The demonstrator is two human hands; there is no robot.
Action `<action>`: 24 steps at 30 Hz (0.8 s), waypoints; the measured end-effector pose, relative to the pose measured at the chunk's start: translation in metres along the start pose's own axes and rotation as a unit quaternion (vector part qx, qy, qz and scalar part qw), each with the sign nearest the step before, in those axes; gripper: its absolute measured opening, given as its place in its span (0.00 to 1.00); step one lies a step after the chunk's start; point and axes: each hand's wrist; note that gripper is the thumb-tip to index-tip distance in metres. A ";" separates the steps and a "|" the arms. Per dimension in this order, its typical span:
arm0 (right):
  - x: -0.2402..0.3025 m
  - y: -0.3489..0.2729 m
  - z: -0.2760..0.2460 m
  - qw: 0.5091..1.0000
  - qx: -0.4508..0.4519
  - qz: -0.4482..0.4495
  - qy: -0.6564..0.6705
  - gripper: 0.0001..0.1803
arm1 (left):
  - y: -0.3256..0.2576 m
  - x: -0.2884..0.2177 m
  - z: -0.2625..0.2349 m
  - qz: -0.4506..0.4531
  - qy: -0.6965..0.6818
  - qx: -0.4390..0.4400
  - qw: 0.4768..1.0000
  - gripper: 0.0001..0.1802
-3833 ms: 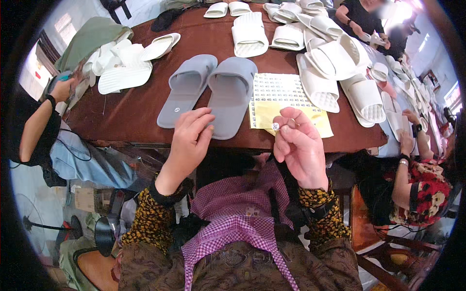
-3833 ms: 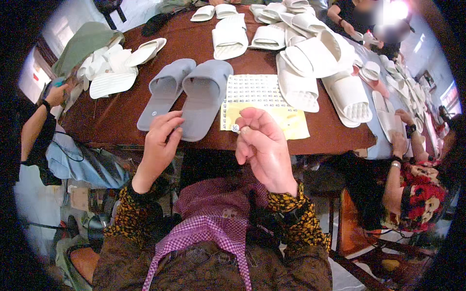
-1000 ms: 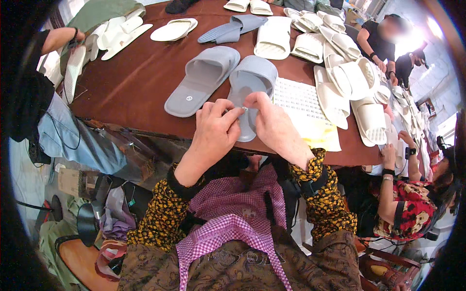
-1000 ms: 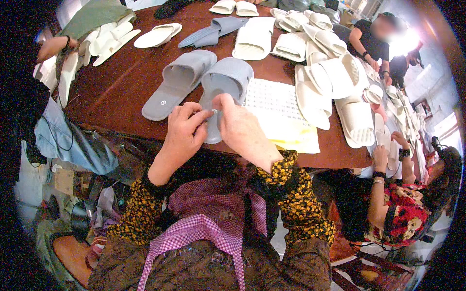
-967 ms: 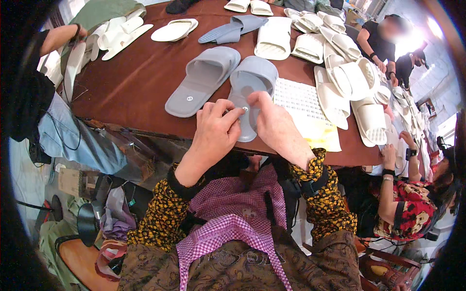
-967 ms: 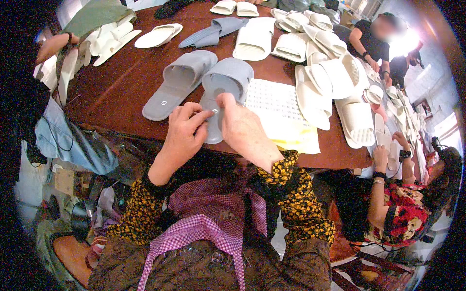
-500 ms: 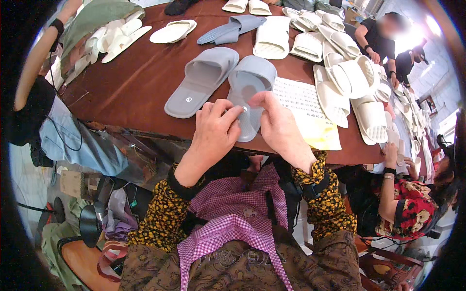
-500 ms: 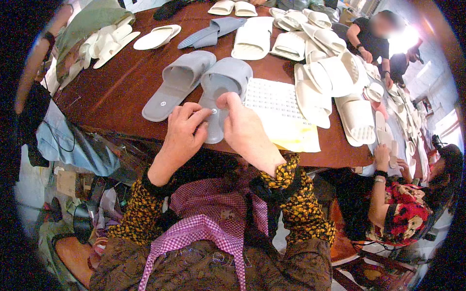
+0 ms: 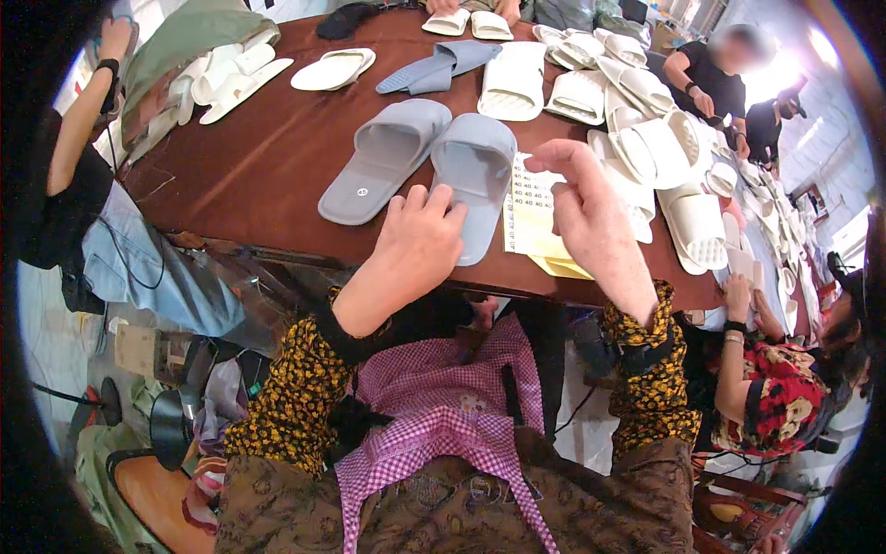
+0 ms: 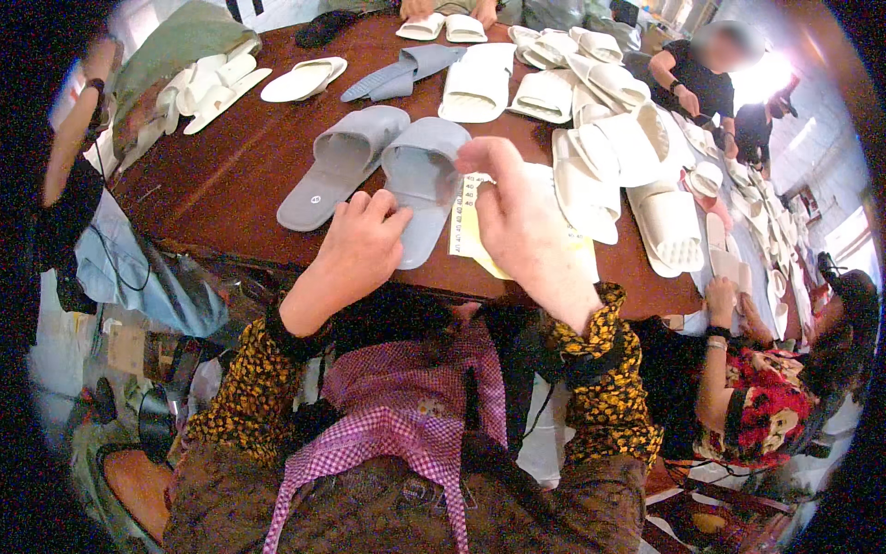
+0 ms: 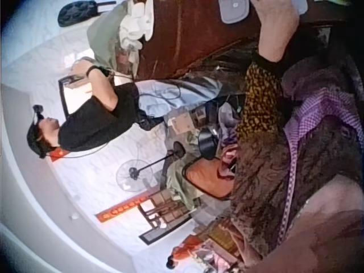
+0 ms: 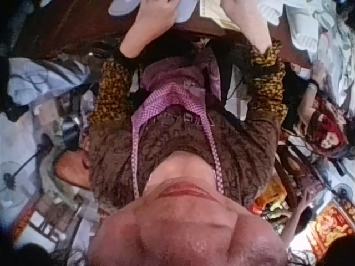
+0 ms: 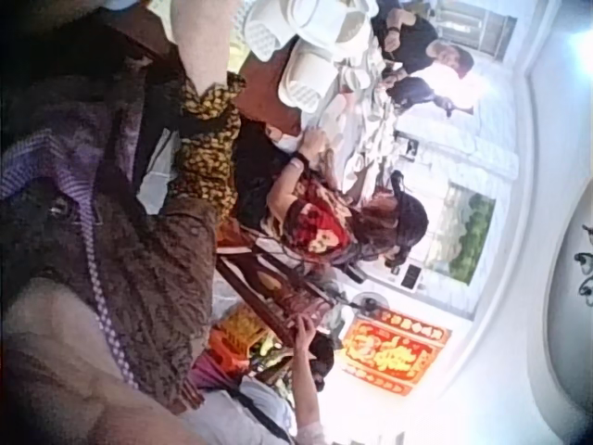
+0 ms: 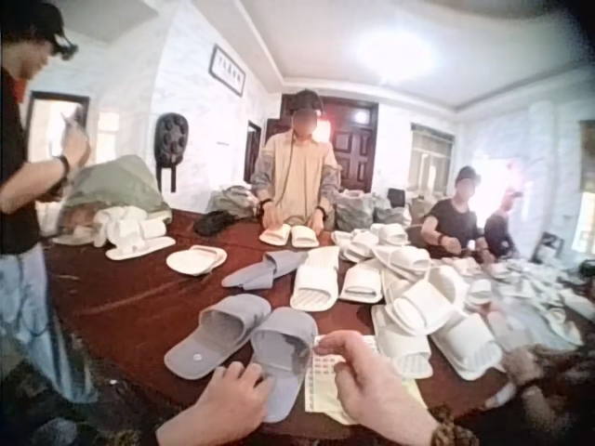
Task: The recorder is labeling and assembling slippers at a production table.
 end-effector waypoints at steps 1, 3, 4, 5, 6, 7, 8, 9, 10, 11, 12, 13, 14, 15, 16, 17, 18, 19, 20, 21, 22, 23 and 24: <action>0.003 0.002 -0.005 1.000 -0.015 -0.004 -0.002 0.17 | -0.001 0.004 0.003 0.007 -0.026 -0.025 0.999 0.17; 0.005 0.002 -0.014 0.999 -0.027 -0.004 -0.021 0.15 | -0.002 0.008 0.006 0.017 -0.051 -0.052 0.997 0.17; 0.007 0.003 -0.019 0.999 -0.028 -0.005 -0.021 0.15 | -0.003 0.009 0.006 0.014 -0.074 -0.065 0.995 0.17; 0.008 0.003 -0.024 1.000 -0.013 0.010 -0.018 0.15 | -0.003 0.010 0.006 0.013 -0.098 -0.078 0.992 0.17; 0.008 0.004 -0.027 1.000 0.003 0.024 -0.014 0.15 | -0.002 0.011 0.005 0.015 -0.097 -0.078 0.992 0.17; 0.005 0.006 -0.030 1.000 0.000 0.025 -0.013 0.15 | -0.002 0.011 0.004 0.017 -0.112 -0.079 0.990 0.17; 0.001 0.007 -0.032 0.999 0.020 0.018 -0.027 0.15 | -0.002 0.012 0.003 0.019 -0.126 -0.078 0.989 0.18; -0.003 0.009 -0.033 0.998 0.041 0.012 -0.041 0.16 | -0.002 0.012 0.003 0.021 -0.124 -0.076 0.989 0.18; -0.006 0.012 -0.033 0.998 0.038 0.014 -0.038 0.16 | -0.001 0.013 0.003 0.017 -0.130 -0.075 0.989 0.18; -0.010 0.015 -0.031 0.999 0.026 0.002 -0.020 0.14 | -0.002 0.014 0.004 0.012 -0.136 -0.074 0.988 0.18; -0.013 0.018 -0.028 1.000 0.014 -0.009 -0.002 0.13 | -0.003 0.015 0.004 0.013 -0.133 -0.071 0.988 0.18; -0.016 0.020 -0.025 1.000 0.013 -0.008 0.002 0.13 | -0.003 0.018 0.005 0.002 -0.159 -0.080 0.984 0.17; -0.017 0.023 -0.021 1.000 0.017 -0.004 -0.013 0.12 | -0.004 0.021 0.005 -0.009 -0.185 -0.090 0.979 0.17; -0.019 0.025 -0.019 0.999 0.019 0.002 -0.033 0.12 | -0.002 0.024 0.008 -0.006 -0.185 -0.088 0.979 0.17; -0.023 0.025 -0.014 0.999 0.016 0.005 -0.033 0.12 | 0.000 0.027 0.010 -0.035 -0.259 -0.090 0.961 0.16; -0.028 0.025 -0.007 0.999 0.038 0.008 -0.017 0.14 | 0.002 0.028 0.009 -0.065 -0.328 -0.091 0.938 0.15; -0.032 0.025 0.000 0.998 0.060 0.010 -0.001 0.15 | 0.004 0.030 0.007 -0.064 -0.327 -0.090 0.939 0.15; -0.035 0.025 0.006 0.998 0.055 -0.008 0.005 0.15 | 0.006 0.030 0.004 -0.080 -0.358 -0.085 0.926 0.15; -0.033 0.026 0.010 0.998 0.054 -0.008 0.006 0.15 | 0.009 0.029 -0.001 -0.098 -0.388 -0.080 0.913 0.14; -0.030 0.026 0.014 0.997 0.070 0.003 0.023 0.15 | 0.010 0.027 -0.007 -0.098 -0.387 -0.080 0.913 0.14; -0.027 0.027 0.017 0.995 0.085 0.013 0.040 0.15 | 0.011 0.022 -0.016 -0.180 -0.542 -0.065 0.818 0.13; -0.027 0.027 0.024 0.992 0.084 0.005 0.096 0.15 | 0.013 0.019 -0.021 -0.253 -0.677 -0.046 0.689 0.13; -0.026 0.027 0.027 0.992 0.082 0.006 0.095 0.15 | 0.012 0.017 -0.023 -0.251 -0.678 -0.045 0.690 0.13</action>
Point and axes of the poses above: each hand's wrist, its own y-axis towards the middle knuckle, its own z-axis out of the palm, x = y × z, and after that the axes turned 12 degrees about -y, right-handed
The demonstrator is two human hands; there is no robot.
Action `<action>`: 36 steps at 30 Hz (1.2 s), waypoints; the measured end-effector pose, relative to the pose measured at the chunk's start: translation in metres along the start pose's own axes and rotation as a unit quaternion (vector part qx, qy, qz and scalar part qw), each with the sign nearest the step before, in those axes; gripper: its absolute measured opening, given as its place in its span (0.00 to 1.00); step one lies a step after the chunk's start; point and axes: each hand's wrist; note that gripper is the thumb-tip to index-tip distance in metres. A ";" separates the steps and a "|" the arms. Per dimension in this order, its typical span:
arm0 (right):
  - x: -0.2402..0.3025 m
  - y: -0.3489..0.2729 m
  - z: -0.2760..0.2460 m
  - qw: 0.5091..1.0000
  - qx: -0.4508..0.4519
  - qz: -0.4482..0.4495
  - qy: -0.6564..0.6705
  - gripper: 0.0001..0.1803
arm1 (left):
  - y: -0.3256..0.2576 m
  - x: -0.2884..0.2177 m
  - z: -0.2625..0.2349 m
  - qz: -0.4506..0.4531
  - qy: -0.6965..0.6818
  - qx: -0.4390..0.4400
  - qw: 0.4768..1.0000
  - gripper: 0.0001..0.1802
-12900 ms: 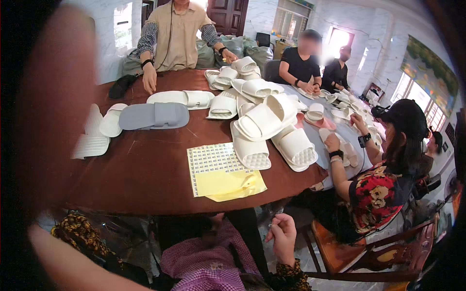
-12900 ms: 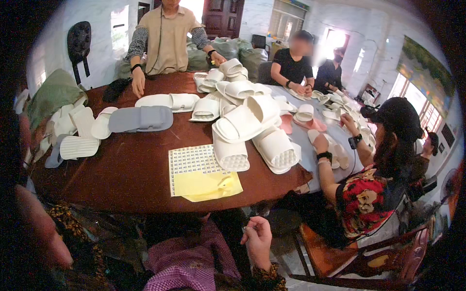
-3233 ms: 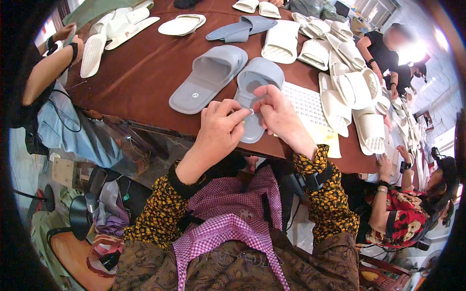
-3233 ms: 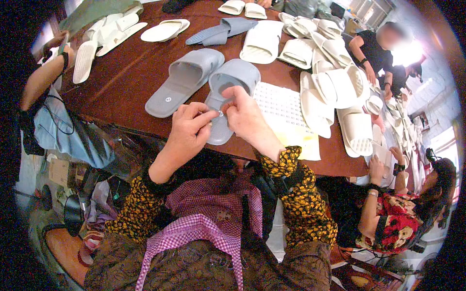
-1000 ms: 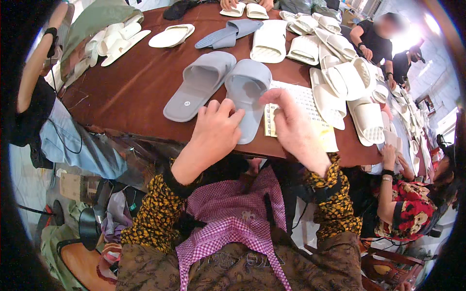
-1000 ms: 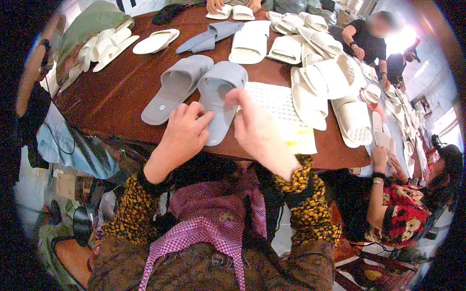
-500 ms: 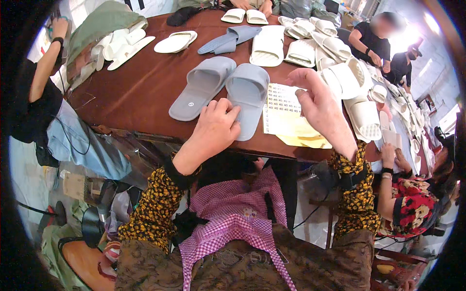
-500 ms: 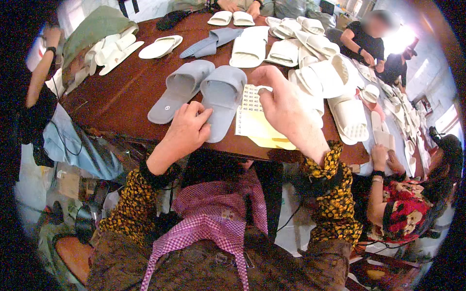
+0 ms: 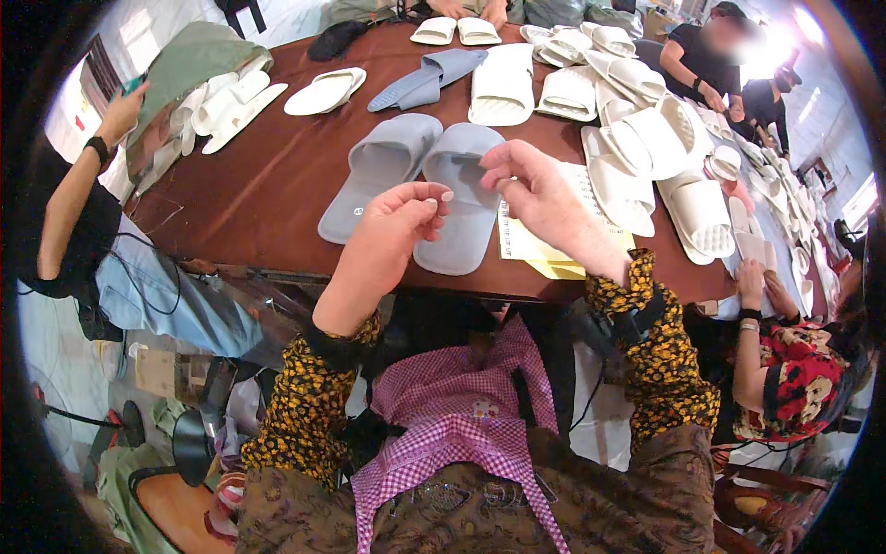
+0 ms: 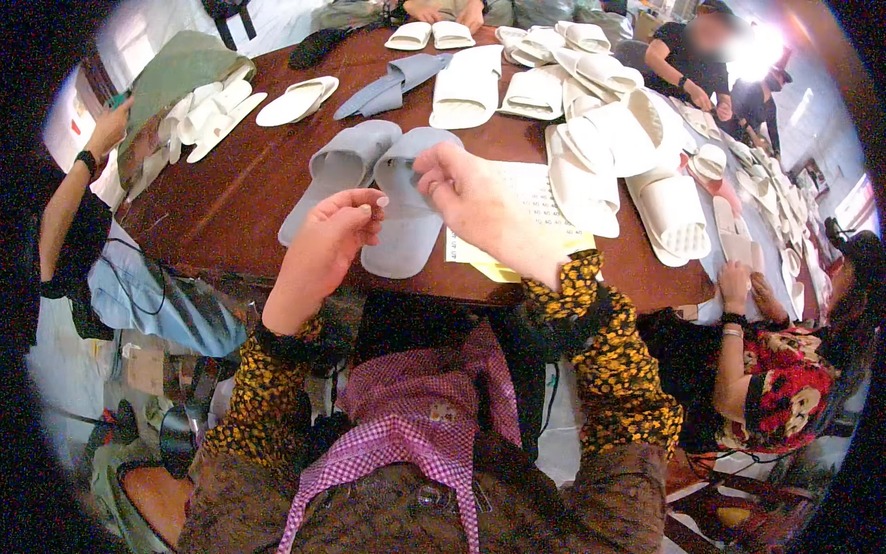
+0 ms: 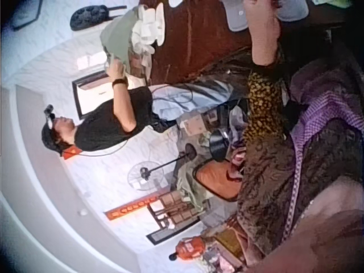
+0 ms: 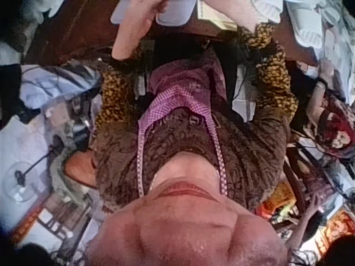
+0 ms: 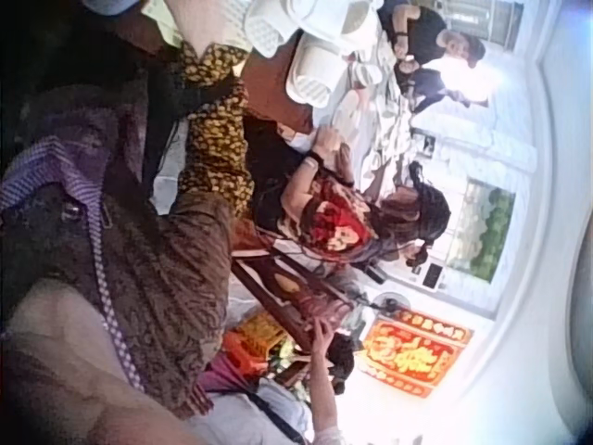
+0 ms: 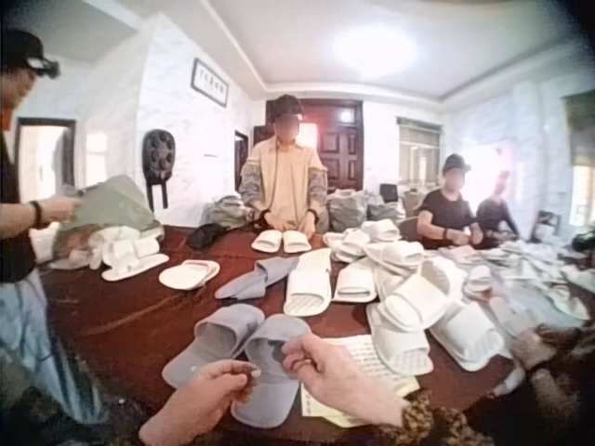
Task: The recorder is labeling and assembling slippers at a production table.
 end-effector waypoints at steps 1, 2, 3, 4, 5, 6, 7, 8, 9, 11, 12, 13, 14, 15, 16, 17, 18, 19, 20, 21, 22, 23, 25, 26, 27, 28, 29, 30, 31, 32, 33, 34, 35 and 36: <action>0.003 -0.001 0.004 0.999 -0.002 0.014 0.032 0.14 | -0.002 -0.001 0.001 -0.038 -0.146 0.034 0.988 0.12; 0.006 -0.002 0.007 0.998 -0.002 0.026 0.064 0.14 | -0.005 -0.002 0.001 -0.074 -0.288 0.064 0.953 0.11; 0.007 -0.003 0.011 0.996 -0.001 0.018 0.087 0.14 | -0.007 -0.002 0.003 -0.073 -0.287 0.064 0.953 0.11; 0.010 -0.004 0.013 0.996 -0.001 0.017 0.086 0.14 | -0.008 -0.002 0.007 -0.089 -0.317 0.064 0.942 0.12; 0.015 -0.007 0.014 0.994 -0.013 0.030 0.106 0.13 | -0.010 -0.003 0.010 -0.104 -0.346 0.063 0.930 0.13; 0.019 -0.008 0.016 0.991 -0.026 0.044 0.126 0.13 | -0.011 -0.005 0.012 -0.103 -0.346 0.064 0.931 0.13; 0.019 -0.009 0.019 0.991 -0.056 0.013 0.119 0.14 | -0.012 -0.007 0.014 -0.101 -0.346 0.069 0.930 0.13; 0.018 -0.009 0.021 0.991 -0.056 0.013 0.119 0.14 | -0.014 -0.006 0.015 -0.101 -0.346 0.075 0.930 0.14; 0.017 -0.010 0.023 0.992 -0.064 0.003 0.109 0.14 | -0.014 -0.005 0.017 -0.101 -0.346 0.076 0.930 0.14; 0.014 -0.011 0.024 0.992 -0.075 -0.006 0.099 0.14 | -0.011 -0.003 0.019 -0.089 -0.334 0.082 0.935 0.14; 0.014 -0.012 0.024 0.992 -0.084 -0.002 0.099 0.15 | -0.010 -0.002 0.019 -0.091 -0.333 0.084 0.935 0.14; 0.012 -0.012 0.023 0.991 -0.094 0.003 0.100 0.15 | -0.009 -0.001 0.020 -0.063 -0.287 0.080 0.953 0.13; 0.013 -0.013 0.023 0.991 -0.093 0.002 0.101 0.15 | -0.009 -0.001 0.019 -0.032 -0.239 0.072 0.968 0.13; 0.012 -0.014 0.022 0.989 -0.104 0.006 0.105 0.15 | -0.006 -0.001 0.018 -0.032 -0.238 0.071 0.968 0.13; 0.011 -0.015 0.021 0.987 -0.115 0.009 0.109 0.14 | -0.001 -0.001 0.016 0.068 -0.023 0.053 0.996 0.12; 0.007 -0.016 0.021 0.988 -0.113 0.011 0.109 0.14 | 0.006 0.003 0.013 0.164 0.190 0.032 0.967 0.11; 0.005 -0.017 0.020 0.991 -0.112 0.010 0.079 0.13 | 0.013 0.008 0.006 0.165 0.191 0.030 0.967 0.11; 0.004 -0.018 0.019 0.993 -0.110 0.007 0.050 0.12 | 0.021 0.015 -0.004 0.242 0.338 0.050 0.908 0.12; -0.001 -0.017 0.019 0.993 -0.111 0.007 0.051 0.12 | 0.027 0.020 -0.008 0.311 0.473 0.072 0.821 0.13; -0.005 -0.017 0.019 0.994 -0.105 -0.011 0.025 0.12 | 0.028 0.025 -0.011 0.311 0.475 0.072 0.820 0.13; -0.009 -0.015 0.021 0.995 -0.099 -0.031 -0.001 0.11 | 0.029 0.030 -0.015 0.316 0.505 0.079 0.800 0.13; -0.015 -0.013 0.023 0.994 -0.103 -0.029 0.000 0.11 | 0.030 0.031 -0.014 0.321 0.533 0.090 0.778 0.13; -0.025 -0.009 0.030 0.997 -0.066 -0.027 0.023 0.12 | 0.027 0.032 -0.010 0.324 0.542 0.088 0.770 0.12; -0.026 -0.006 0.034 0.997 -0.067 -0.028 0.023 0.12 | 0.025 0.032 -0.009 0.327 0.551 0.082 0.763 0.12; -0.027 -0.005 0.038 0.997 -0.060 -0.040 0.004 0.14 | 0.025 0.033 -0.009 0.328 0.552 0.081 0.762 0.12; -0.027 -0.004 0.043 0.997 -0.052 -0.052 -0.015 0.15 | 0.024 0.035 -0.010 0.330 0.551 0.078 0.763 0.12; -0.024 -0.002 0.047 0.997 -0.055 -0.050 -0.033 0.15 | 0.023 0.036 -0.010 0.332 0.550 0.074 0.763 0.13; -0.022 -0.002 0.048 0.996 -0.056 -0.052 -0.033 0.15 | 0.022 0.037 -0.009 0.333 0.550 0.074 0.762 0.13; -0.020 -0.001 0.049 0.996 -0.058 -0.046 -0.044 0.14 | 0.021 0.038 -0.009 0.332 0.546 0.065 0.766 0.13; -0.021 -0.001 0.051 0.996 -0.060 -0.039 -0.055 0.13 | 0.021 0.039 -0.008 0.330 0.541 0.056 0.771 0.12; -0.023 0.000 0.053 0.996 -0.059 -0.040 -0.056 0.13 | 0.020 0.040 -0.008 0.330 0.541 0.056 0.772 0.12; -0.026 0.001 0.056 0.996 -0.061 -0.031 -0.064 0.13 | 0.019 0.040 -0.008 0.336 0.535 0.052 0.774 0.13; -0.026 0.001 0.057 0.995 -0.061 -0.023 -0.072 0.12 | 0.018 0.040 -0.008 0.341 0.528 0.049 0.776 0.13; -0.025 0.001 0.057 0.995 -0.059 -0.023 -0.073 0.12 | 0.016 0.039 -0.008 0.341 0.527 0.047 0.777 0.13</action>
Point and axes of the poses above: each hand's wrist, its own y-axis towards the middle knuckle, its own z-axis out of the palm, x = y × z, and after that the axes turned 12 degrees about -y, right-handed
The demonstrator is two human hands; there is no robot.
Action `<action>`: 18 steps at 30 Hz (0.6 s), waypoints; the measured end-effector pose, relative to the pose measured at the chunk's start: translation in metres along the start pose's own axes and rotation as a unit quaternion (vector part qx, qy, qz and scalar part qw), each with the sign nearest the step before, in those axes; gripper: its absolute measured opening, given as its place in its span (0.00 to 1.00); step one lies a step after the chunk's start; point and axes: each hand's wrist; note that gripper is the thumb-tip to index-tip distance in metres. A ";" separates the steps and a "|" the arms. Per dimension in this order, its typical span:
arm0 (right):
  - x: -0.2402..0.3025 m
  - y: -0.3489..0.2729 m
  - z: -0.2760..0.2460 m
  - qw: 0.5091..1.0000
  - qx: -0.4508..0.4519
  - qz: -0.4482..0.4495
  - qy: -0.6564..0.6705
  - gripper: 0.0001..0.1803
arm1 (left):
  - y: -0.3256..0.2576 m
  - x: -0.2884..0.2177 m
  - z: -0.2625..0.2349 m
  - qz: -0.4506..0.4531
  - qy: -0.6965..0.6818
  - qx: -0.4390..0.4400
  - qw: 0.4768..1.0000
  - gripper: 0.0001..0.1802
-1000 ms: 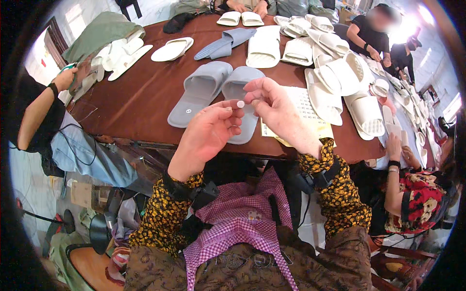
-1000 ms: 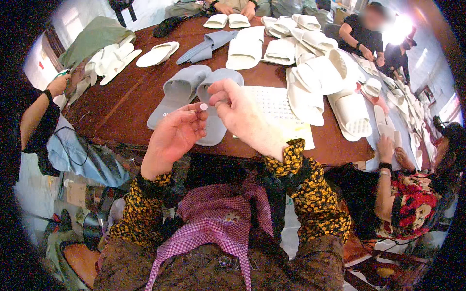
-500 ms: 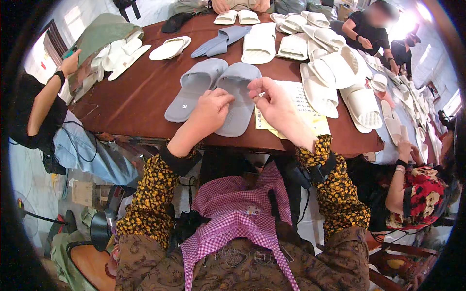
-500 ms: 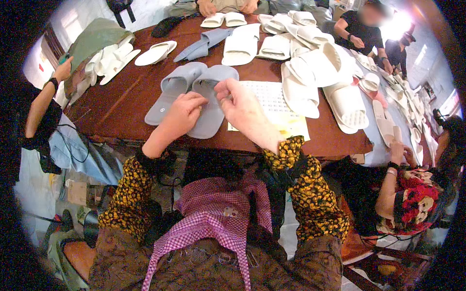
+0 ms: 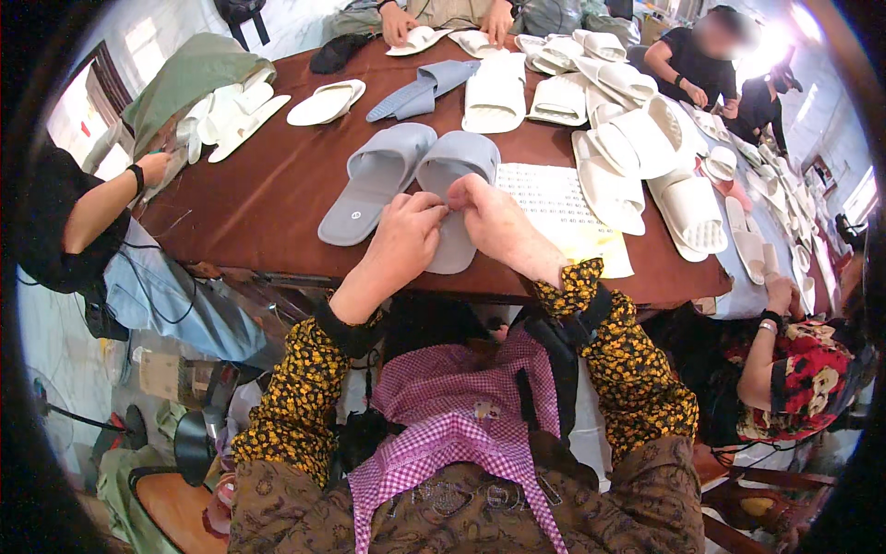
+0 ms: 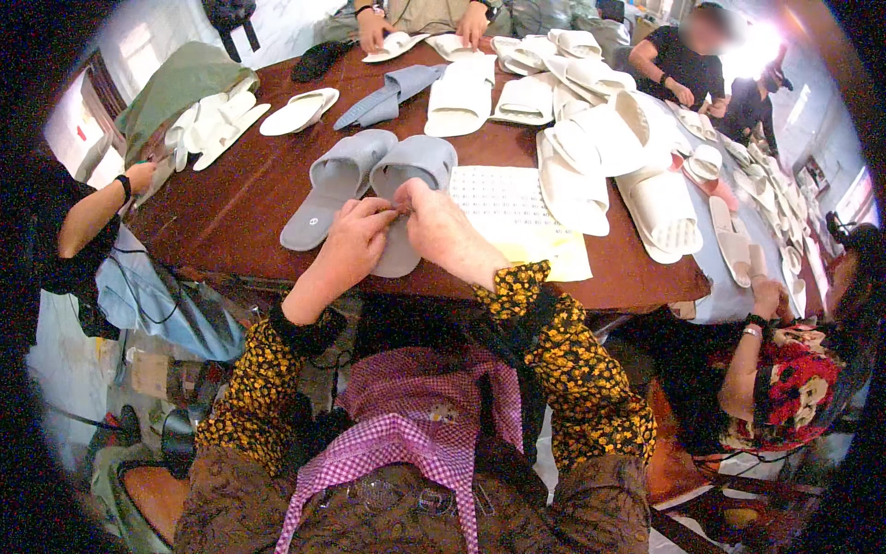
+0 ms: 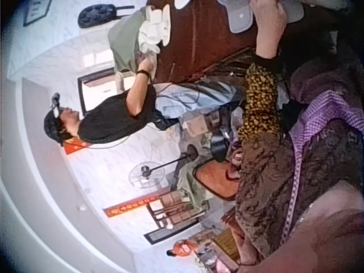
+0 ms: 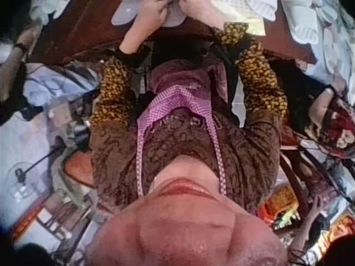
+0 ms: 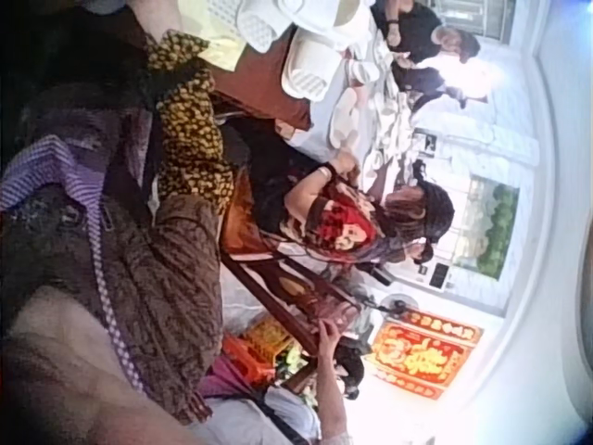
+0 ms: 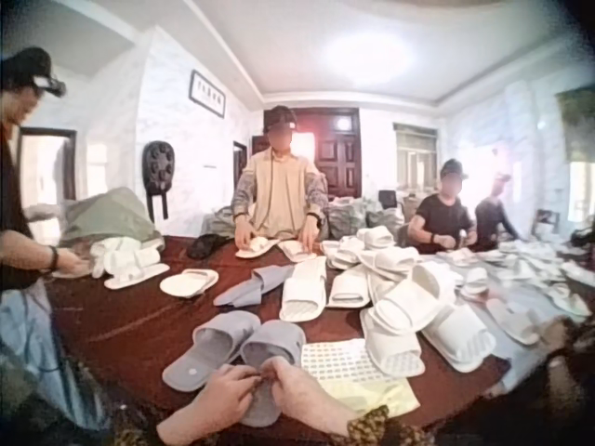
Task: The recorder is labeling and assembling slippers at a production table.
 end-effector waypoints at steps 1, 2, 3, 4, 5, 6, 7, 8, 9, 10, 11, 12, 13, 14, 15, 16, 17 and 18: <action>0.000 -0.001 0.001 1.000 -0.004 0.001 0.006 0.11 | -0.001 -0.001 -0.001 -0.011 -0.010 0.008 1.000 0.14; 0.002 0.000 0.000 1.000 -0.008 0.000 0.013 0.10 | -0.001 -0.002 -0.003 -0.022 -0.019 0.015 0.999 0.15; 0.001 0.000 0.001 1.000 -0.006 -0.002 0.012 0.10 | -0.001 -0.002 -0.003 -0.023 -0.019 0.013 0.999 0.15; -0.001 0.000 0.003 1.000 -0.007 -0.023 -0.011 0.12 | 0.000 -0.002 -0.003 -0.018 -0.028 0.007 0.999 0.14; -0.001 0.000 0.003 0.998 -0.009 -0.043 -0.034 0.13 | 0.000 -0.003 -0.002 -0.011 -0.039 0.003 0.999 0.14; -0.001 -0.001 0.003 0.998 -0.008 -0.043 -0.035 0.13 | 0.000 -0.005 -0.002 -0.011 -0.039 0.002 0.999 0.14; 0.000 -0.002 0.003 0.995 -0.011 -0.058 -0.077 0.12 | 0.000 -0.007 -0.003 -0.012 -0.041 -0.005 0.999 0.14; 0.001 -0.003 0.004 0.990 -0.013 -0.073 -0.117 0.11 | 0.000 -0.008 -0.003 -0.015 -0.041 -0.011 0.999 0.13; 0.002 -0.003 0.004 0.990 -0.012 -0.075 -0.117 0.11 | -0.002 -0.008 -0.003 -0.016 -0.040 -0.012 0.999 0.13; 0.003 -0.003 0.004 0.988 -0.010 -0.083 -0.126 0.11 | -0.004 -0.007 -0.003 -0.012 -0.035 -0.014 0.999 0.12; 0.006 -0.003 0.003 0.986 -0.007 -0.092 -0.135 0.11 | -0.005 -0.007 -0.003 -0.008 -0.030 -0.017 0.999 0.12; 0.008 -0.003 0.000 0.986 -0.006 -0.093 -0.135 0.11 | -0.007 -0.007 -0.002 -0.009 -0.029 -0.018 0.999 0.12; 0.011 -0.004 -0.002 0.988 0.006 -0.080 -0.133 0.11 | -0.009 -0.007 -0.001 -0.021 -0.037 -0.027 0.999 0.11; 0.012 -0.004 -0.005 0.989 0.016 -0.067 -0.131 0.12 | -0.009 -0.006 0.000 -0.032 -0.044 -0.036 0.998 0.11; 0.009 -0.003 -0.003 0.989 0.016 -0.068 -0.130 0.12 | -0.010 -0.005 0.002 -0.032 -0.043 -0.035 0.998 0.11; 0.002 -0.002 0.001 0.993 0.015 -0.058 -0.105 0.11 | -0.011 -0.004 0.004 -0.040 -0.051 -0.048 0.997 0.11; 0.000 0.000 0.001 0.995 0.013 -0.046 -0.082 0.11 | -0.011 -0.003 0.005 -0.047 -0.060 -0.060 0.995 0.11; -0.003 0.000 0.001 0.996 0.012 -0.045 -0.082 0.11 | -0.011 -0.003 0.006 -0.047 -0.061 -0.059 0.995 0.11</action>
Point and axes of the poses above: each hand's wrist, its own y-axis towards the middle knuckle, its own z-axis out of the palm, x = y × z, and after that the axes turned 12 degrees about -y, right-handed
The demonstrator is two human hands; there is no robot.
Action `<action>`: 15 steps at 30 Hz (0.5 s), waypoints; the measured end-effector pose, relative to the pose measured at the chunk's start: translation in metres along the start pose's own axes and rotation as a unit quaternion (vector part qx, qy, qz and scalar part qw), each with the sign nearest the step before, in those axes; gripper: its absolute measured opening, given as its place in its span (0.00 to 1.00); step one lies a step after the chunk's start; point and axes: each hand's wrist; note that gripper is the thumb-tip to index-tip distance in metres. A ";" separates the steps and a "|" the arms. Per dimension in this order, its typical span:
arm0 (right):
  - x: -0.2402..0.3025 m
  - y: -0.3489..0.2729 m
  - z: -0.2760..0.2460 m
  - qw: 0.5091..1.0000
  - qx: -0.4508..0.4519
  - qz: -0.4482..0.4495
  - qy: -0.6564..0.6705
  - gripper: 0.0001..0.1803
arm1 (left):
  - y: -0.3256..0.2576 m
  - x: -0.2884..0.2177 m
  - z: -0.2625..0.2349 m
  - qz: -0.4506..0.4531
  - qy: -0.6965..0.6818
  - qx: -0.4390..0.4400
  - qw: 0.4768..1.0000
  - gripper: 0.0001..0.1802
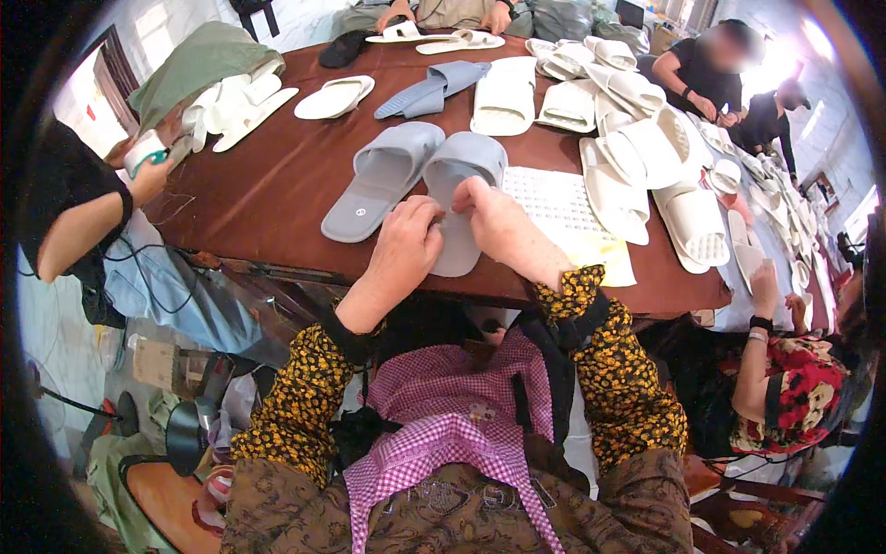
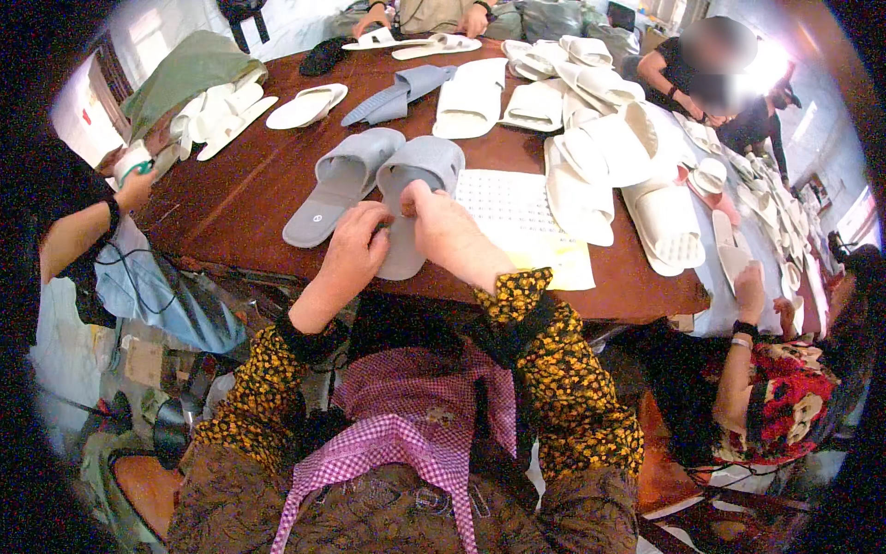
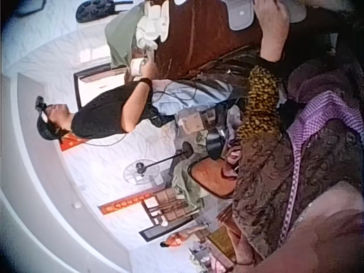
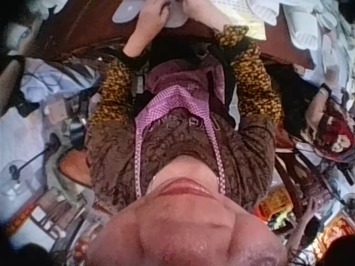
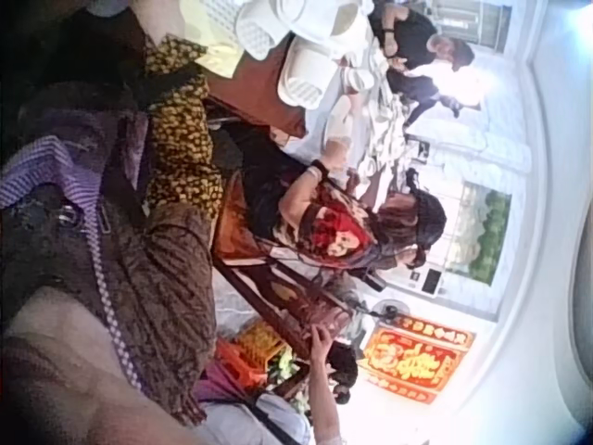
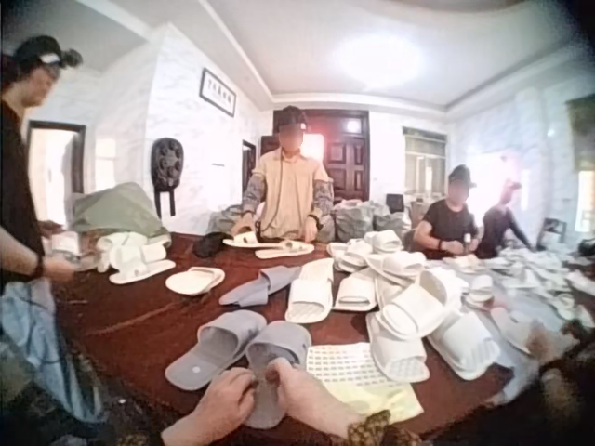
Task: The recorder is labeling and assembling slippers at a production table.
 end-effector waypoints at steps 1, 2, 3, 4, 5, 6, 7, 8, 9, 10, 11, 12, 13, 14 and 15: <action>-0.003 0.001 0.000 0.999 0.000 0.010 0.040 0.11 | 0.000 0.000 0.000 0.000 -0.006 -0.010 1.000 0.13; -0.005 0.001 0.000 0.997 0.001 0.021 0.079 0.11 | 0.001 0.000 0.001 -0.001 -0.014 -0.019 1.000 0.14; -0.008 0.003 0.000 0.997 0.001 0.023 0.079 0.11 | 0.003 0.000 0.001 -0.002 -0.015 -0.018 1.000 0.14; -0.011 0.004 0.000 0.996 0.000 0.026 0.087 0.11 | 0.004 0.000 0.001 -0.002 -0.013 -0.016 1.000 0.15; -0.012 0.006 0.000 0.995 -0.001 0.028 0.096 0.11 | 0.006 0.000 0.001 -0.003 -0.010 -0.014 1.000 0.16; -0.013 0.007 0.000 0.995 0.000 0.029 0.095 0.11 | 0.007 0.000 0.001 -0.004 -0.011 -0.014 1.000 0.16; -0.014 0.008 -0.001 0.994 0.012 0.041 0.098 0.11 | 0.009 0.000 0.001 0.005 0.003 -0.001 1.000 0.17; -0.014 0.008 -0.002 0.993 0.024 0.053 0.101 0.11 | 0.009 0.000 0.001 0.013 0.018 0.012 1.000 0.17; -0.013 0.008 -0.002 0.993 0.026 0.053 0.100 0.11 | 0.010 0.000 0.001 0.012 0.017 0.011 1.000 0.17; -0.013 0.008 -0.002 0.993 0.023 0.057 0.102 0.11 | 0.011 0.000 0.000 0.019 0.031 0.025 0.999 0.17; -0.011 0.008 -0.002 0.992 0.019 0.062 0.105 0.11 | 0.012 -0.001 -0.001 0.026 0.045 0.038 0.998 0.17; -0.011 0.008 -0.003 0.993 0.020 0.060 0.103 0.11 | 0.012 -0.002 -0.002 0.026 0.044 0.036 0.998 0.17; -0.011 0.007 -0.003 0.993 0.011 0.048 0.103 0.11 | 0.013 -0.003 -0.003 0.030 0.061 0.048 0.997 0.17; -0.010 0.006 -0.003 0.994 0.002 0.035 0.102 0.10 | 0.013 -0.005 -0.004 0.034 0.078 0.058 0.995 0.17; -0.009 0.006 -0.004 0.995 0.004 0.030 0.098 0.10 | 0.013 -0.005 -0.005 0.034 0.078 0.052 0.995 0.17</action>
Point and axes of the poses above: each hand's wrist, its own y-axis towards the middle knuckle, its own z-axis out of the palm, x = y × z, and after that the axes turned 12 degrees about -y, right-handed
